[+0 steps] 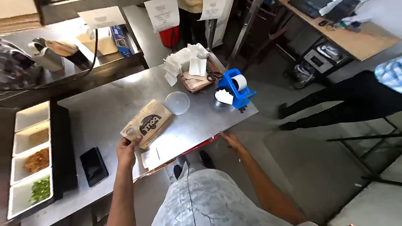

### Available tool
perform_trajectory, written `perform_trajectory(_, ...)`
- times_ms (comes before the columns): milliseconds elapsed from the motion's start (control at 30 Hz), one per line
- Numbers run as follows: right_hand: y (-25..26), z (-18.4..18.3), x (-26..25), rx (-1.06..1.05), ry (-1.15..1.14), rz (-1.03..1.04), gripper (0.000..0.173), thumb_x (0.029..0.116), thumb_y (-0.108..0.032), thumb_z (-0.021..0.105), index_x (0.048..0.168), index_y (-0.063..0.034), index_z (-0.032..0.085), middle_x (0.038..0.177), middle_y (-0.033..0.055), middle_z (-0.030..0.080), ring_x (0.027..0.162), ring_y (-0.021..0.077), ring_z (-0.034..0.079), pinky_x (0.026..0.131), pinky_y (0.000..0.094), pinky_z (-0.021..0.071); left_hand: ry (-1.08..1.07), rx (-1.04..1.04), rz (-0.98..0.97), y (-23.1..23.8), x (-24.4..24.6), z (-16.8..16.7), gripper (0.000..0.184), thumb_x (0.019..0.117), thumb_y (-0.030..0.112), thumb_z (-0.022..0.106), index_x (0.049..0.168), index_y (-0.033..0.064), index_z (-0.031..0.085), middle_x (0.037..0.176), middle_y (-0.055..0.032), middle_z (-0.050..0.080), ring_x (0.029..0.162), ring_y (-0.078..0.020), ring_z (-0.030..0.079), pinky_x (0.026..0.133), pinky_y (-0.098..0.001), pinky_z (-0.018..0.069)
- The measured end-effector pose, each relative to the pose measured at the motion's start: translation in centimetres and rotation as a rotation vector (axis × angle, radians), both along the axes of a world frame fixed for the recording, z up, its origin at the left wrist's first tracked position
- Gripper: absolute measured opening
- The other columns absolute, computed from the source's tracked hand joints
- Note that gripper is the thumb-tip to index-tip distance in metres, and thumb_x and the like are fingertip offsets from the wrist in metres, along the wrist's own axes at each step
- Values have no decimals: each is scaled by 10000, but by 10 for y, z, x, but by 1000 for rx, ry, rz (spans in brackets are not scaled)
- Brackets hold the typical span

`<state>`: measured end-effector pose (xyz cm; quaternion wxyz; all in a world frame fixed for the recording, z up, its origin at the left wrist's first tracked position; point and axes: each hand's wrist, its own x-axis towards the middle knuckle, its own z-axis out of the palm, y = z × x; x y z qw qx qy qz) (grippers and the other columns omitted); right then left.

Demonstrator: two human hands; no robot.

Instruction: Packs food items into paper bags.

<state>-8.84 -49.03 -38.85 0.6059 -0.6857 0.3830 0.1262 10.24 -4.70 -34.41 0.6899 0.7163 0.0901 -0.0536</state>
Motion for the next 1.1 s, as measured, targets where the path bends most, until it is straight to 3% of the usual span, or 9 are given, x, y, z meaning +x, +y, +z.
perform_trajectory(33,3,-7,4,37,-2,26,633,954,-631,596,1295,-104,678,1282,134,677,1177,303,620,940,586,496,7,5,-5,1,1,1,360,901,15,743,1232,-29,610,1122,-118,700,994,-187,686,919,-408,582)
perform_trajectory(133,19,-7,27,65,18,23,404,970,-385,704,1077,5,709,951,114,733,801,177,662,707,391,541,7,12,-18,3,3,3,330,893,-9,741,1202,-30,627,1084,-110,713,962,-178,693,893,-398,587)
perform_trajectory(267,36,19,37,-106,-78,70,198,935,-114,737,912,78,696,848,154,712,765,206,672,783,404,568,11,43,17,2,3,5,314,857,-30,767,1147,-44,648,1027,-129,711,926,-188,687,860,-394,588)
perform_trajectory(367,63,69,44,-156,-301,175,184,919,-101,750,785,15,701,748,74,717,698,135,666,718,345,560,11,4,42,-2,5,5,341,842,-21,791,1154,-42,656,1033,-130,725,942,-201,702,870,-407,593)
perform_trajectory(533,176,102,115,284,-620,213,156,1017,-154,624,1000,-13,690,892,88,747,771,171,718,756,346,620,-13,-35,13,-4,-5,13,319,858,26,795,1156,10,682,1033,-108,738,915,-199,711,844,-405,599)
perform_trajectory(700,241,40,166,111,-360,149,377,971,-422,696,990,-45,701,790,65,713,595,129,613,554,305,522,-4,-87,27,-3,-5,12,344,857,34,801,1181,14,686,1052,-112,743,920,-213,717,842,-418,604)
perform_trajectory(900,236,97,148,85,-567,201,169,986,-207,687,940,-51,732,711,37,656,551,104,555,521,267,499,18,-159,34,3,5,6,303,851,5,797,1134,-16,692,981,-122,742,878,-210,717,823,-413,609)
perform_trajectory(1033,236,119,151,203,-673,265,283,984,-134,673,1263,-98,709,877,68,701,561,117,564,517,272,524,47,-188,5,6,7,5,280,858,12,796,1117,-10,693,970,-113,739,855,-194,710,804,-387,605)
perform_trajectory(1100,241,108,158,184,-652,242,227,985,-178,691,1193,-97,730,906,57,715,582,113,587,539,270,546,53,-202,8,6,7,5,286,857,7,796,1124,-14,693,975,-118,741,857,-194,713,808,-386,607)
